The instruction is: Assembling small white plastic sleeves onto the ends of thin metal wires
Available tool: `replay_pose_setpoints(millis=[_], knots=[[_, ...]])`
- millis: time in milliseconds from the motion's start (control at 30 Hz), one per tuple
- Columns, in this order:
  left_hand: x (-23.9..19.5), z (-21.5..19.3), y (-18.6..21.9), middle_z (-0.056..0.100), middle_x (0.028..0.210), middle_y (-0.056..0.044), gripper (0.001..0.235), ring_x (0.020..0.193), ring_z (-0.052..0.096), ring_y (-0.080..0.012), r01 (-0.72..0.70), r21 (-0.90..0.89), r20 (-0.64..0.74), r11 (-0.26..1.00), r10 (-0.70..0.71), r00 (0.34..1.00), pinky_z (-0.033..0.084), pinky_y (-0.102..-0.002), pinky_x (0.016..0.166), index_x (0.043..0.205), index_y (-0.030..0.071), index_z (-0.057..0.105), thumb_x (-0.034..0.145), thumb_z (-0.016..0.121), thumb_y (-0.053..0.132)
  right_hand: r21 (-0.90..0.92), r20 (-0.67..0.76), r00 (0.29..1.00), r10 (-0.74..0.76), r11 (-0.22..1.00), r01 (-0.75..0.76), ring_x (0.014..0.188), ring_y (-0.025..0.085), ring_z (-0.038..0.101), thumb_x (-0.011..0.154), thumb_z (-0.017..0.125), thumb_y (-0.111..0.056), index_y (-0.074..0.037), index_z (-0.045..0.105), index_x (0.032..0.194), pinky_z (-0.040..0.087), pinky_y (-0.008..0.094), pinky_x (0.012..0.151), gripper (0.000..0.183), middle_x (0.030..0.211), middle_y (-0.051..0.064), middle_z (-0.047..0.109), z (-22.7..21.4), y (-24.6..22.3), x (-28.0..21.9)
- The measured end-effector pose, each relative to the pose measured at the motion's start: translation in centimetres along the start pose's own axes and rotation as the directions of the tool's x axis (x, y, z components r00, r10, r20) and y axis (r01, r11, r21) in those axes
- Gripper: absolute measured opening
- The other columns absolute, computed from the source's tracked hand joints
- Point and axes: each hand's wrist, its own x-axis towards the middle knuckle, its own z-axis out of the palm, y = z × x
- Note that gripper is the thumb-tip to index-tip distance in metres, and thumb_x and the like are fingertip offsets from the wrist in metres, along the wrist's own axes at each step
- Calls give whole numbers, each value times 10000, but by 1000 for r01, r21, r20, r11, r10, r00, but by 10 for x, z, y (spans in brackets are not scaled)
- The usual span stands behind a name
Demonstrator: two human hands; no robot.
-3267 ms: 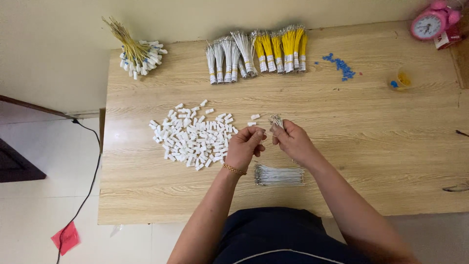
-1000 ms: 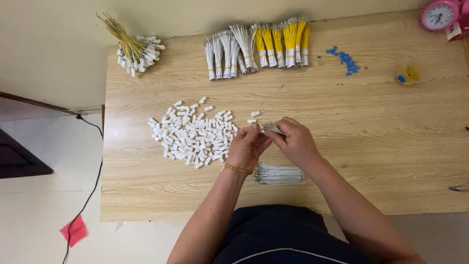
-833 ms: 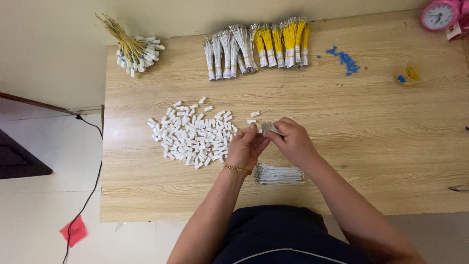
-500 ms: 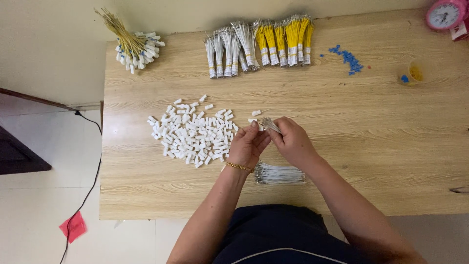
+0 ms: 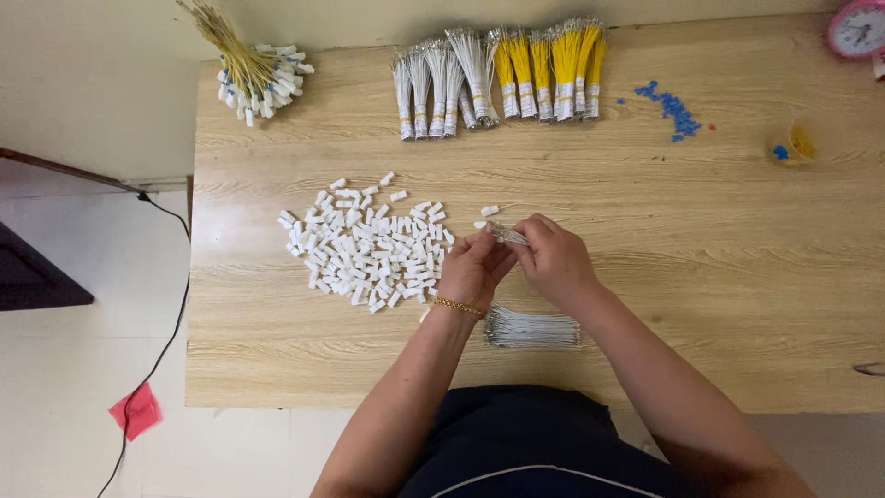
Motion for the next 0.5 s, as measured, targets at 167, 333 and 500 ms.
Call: replay_pose_setpoints(millis=[167,333,500], knots=[[11,-8,16,657,859,-159,245,869,695,-322,1,119,-57,993,6,998,580,-468,835,936,80,555,885,723,252,28,57,997,48,998,-49,882,328,659,928,605,-239,-81,601,1020,530,436,743,183,876,111,614,18,23,8],[84,-71,29,632,903,7,263,831,666,-221,-184,869,473,-460,661,582,555,-350,715,995,293,717,774,774,425,121,24,992,120,985,-122,869,411,637,965,580,-212,-7,622,985,501,490,732,210,834,205,611,47,77,32],[84,-77,50,600,929,41,200,955,588,-199,8,792,432,-611,568,701,492,-349,815,932,343,720,818,654,493,154,10,989,147,977,-147,870,434,635,939,583,-152,16,647,955,494,494,746,180,824,237,619,55,97,44]])
